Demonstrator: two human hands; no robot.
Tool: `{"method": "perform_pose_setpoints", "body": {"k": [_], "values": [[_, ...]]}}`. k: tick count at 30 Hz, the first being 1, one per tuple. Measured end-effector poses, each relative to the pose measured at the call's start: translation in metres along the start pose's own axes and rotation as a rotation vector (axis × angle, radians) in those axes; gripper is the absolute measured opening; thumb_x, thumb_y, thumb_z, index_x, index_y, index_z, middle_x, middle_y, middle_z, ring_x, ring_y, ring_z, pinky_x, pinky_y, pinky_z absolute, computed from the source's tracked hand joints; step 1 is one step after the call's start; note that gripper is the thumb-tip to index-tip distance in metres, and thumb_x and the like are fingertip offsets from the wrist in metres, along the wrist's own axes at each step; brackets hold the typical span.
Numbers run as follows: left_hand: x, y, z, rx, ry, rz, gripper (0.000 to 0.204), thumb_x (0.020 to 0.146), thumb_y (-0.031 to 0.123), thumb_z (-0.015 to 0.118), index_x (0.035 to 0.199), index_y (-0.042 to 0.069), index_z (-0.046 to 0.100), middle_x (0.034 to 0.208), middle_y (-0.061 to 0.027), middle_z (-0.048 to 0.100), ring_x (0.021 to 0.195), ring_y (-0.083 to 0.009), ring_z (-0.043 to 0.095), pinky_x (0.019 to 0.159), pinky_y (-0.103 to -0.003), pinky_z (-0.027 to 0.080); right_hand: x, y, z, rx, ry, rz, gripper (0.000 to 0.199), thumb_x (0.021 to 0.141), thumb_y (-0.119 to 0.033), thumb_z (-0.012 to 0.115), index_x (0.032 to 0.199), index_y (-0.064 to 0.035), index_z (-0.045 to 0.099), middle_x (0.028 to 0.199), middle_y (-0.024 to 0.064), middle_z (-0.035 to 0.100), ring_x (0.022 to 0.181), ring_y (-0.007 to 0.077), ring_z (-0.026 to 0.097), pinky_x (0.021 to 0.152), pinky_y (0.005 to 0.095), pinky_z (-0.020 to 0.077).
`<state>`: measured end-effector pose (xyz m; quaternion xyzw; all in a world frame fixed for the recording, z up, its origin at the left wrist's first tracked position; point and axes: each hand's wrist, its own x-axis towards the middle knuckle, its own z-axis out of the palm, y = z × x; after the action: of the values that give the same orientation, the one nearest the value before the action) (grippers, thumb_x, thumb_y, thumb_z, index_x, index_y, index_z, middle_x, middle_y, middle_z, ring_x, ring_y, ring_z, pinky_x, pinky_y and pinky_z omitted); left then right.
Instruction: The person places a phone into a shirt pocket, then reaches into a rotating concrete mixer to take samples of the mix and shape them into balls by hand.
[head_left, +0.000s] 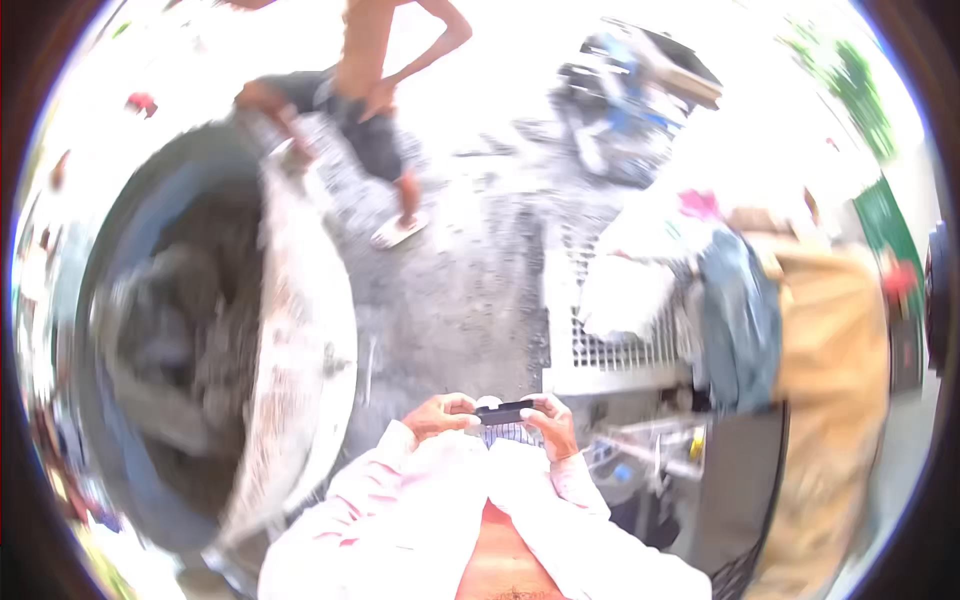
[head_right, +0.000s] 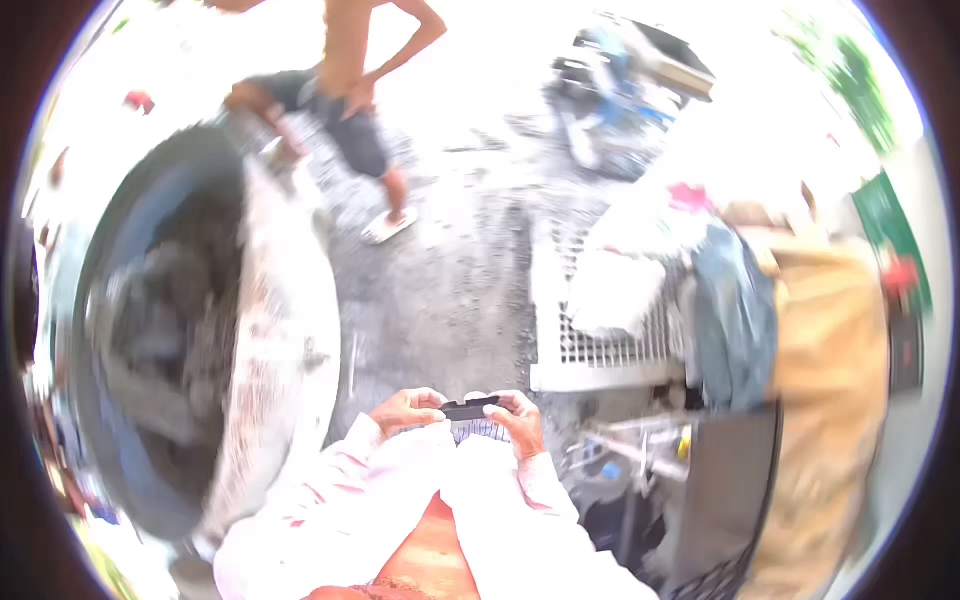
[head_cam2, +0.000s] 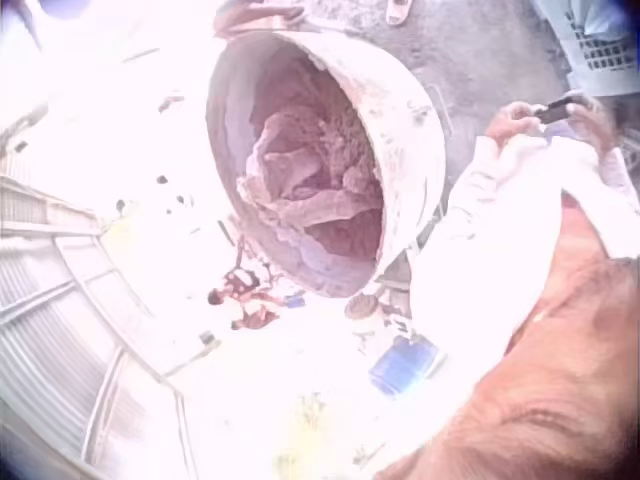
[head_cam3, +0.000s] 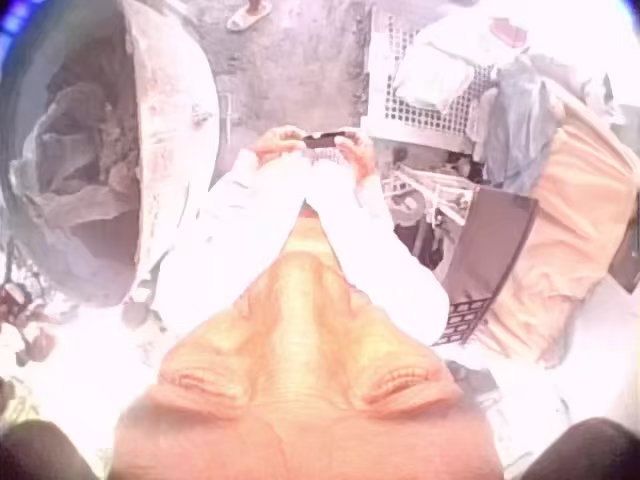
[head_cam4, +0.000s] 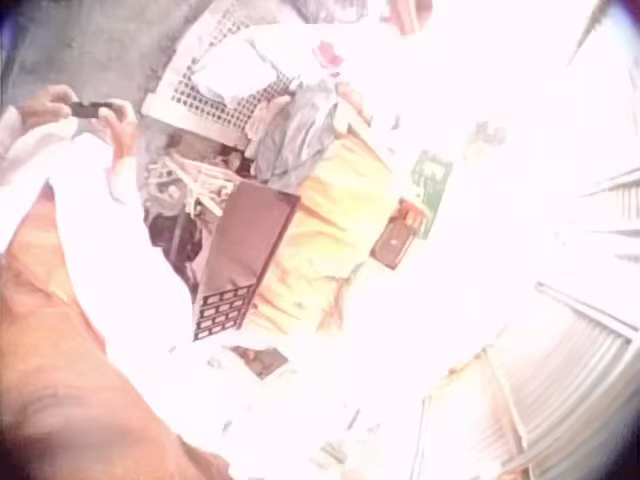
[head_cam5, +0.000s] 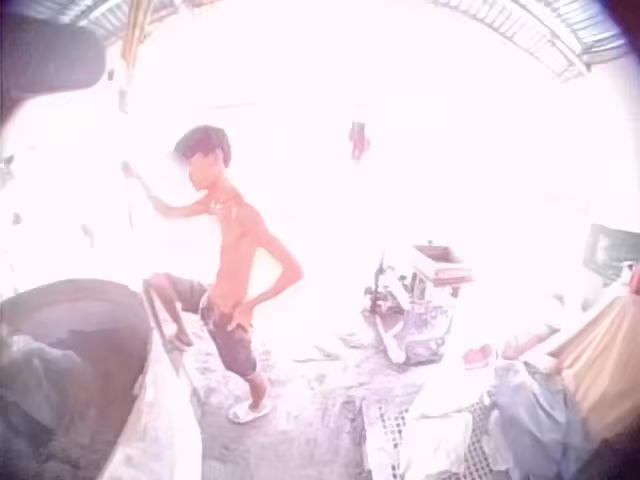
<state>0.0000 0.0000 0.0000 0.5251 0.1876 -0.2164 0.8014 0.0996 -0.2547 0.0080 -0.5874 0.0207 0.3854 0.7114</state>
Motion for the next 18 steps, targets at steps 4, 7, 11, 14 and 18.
{"method": "perform_pose_setpoints", "body": {"k": [4, 7, 11, 14, 18], "values": [[-0.013, -0.007, 0.047, 0.034, 0.036, -0.030, 0.044, 0.087, 0.027, 0.072, 0.121, 0.002, 0.059, 0.113, -0.0068, 0.065, 0.101, -0.0153, 0.061, 0.091, -0.030, 0.047, 0.037, -0.079, -0.026, -0.076, -0.265, -0.035, 0.035, 0.080, -0.003, 0.073, 0.111, 0.0027, 0.058, 0.103, 0.0128, 0.067, 0.091, 0.0170, 0.065, 0.079, 0.0302, 0.0548], [-0.094, 0.014, -0.002, -0.046, 0.076, 0.121, 0.052, 0.086, 0.034, 0.074, 0.123, 0.001, 0.058, 0.119, -0.0083, 0.063, 0.110, -0.0181, 0.058, 0.096, -0.033, 0.045, 0.112, -0.115, 0.043, -0.187, -0.558, -0.152, 0.043, 0.079, -0.008, 0.077, 0.116, 0.0032, 0.057, 0.107, 0.0125, 0.066, 0.097, 0.0173, 0.064, 0.087, 0.0295, 0.0510], [-0.206, 0.064, 0.078, 0.056, 0.122, 0.260, 0.061, 0.078, 0.042, 0.080, 0.123, 0.006, 0.060, 0.124, -0.0073, 0.061, 0.117, -0.0205, 0.055, 0.100, -0.035, 0.043, 0.098, -0.190, 0.132, -0.236, -1.011, -0.421, 0.057, 0.071, -0.013, 0.081, 0.119, 0.0054, 0.057, 0.115, 0.0171, 0.066, 0.103, 0.0229, 0.064, 0.094, 0.0353, 0.0477], [-0.232, 0.070, 0.121, 0.357, 0.243, 0.173, 0.061, 0.075, 0.034, 0.082, 0.123, 0.005, 0.060, 0.125, -0.0108, 0.061, 0.119, -0.0224, 0.055, 0.102, -0.037, 0.040, 0.047, -0.207, 0.189, -0.146, -1.441, -0.505, 0.063, 0.064, -0.014, 0.084, 0.118, 0.0056, 0.058, 0.115, 0.0234, 0.065, 0.099, 0.0287, 0.066, 0.090, 0.0382, 0.0485], [-0.253, 0.032, 0.126, 0.336, 0.361, 0.199, 0.056, 0.076, 0.020, 0.078, 0.124, -0.001, 0.059, 0.119, -0.0126, 0.063, 0.113, -0.0225, 0.057, 0.099, -0.035, 0.042, -0.011, -0.182, 0.248, 0.022, -2.062, -0.550, 0.065, 0.064, -0.016, 0.084, 0.120, 0.0060, 0.059, 0.118, 0.0270, 0.064, 0.096, 0.0318, 0.069, 0.080, 0.0399, 0.0484]]}}
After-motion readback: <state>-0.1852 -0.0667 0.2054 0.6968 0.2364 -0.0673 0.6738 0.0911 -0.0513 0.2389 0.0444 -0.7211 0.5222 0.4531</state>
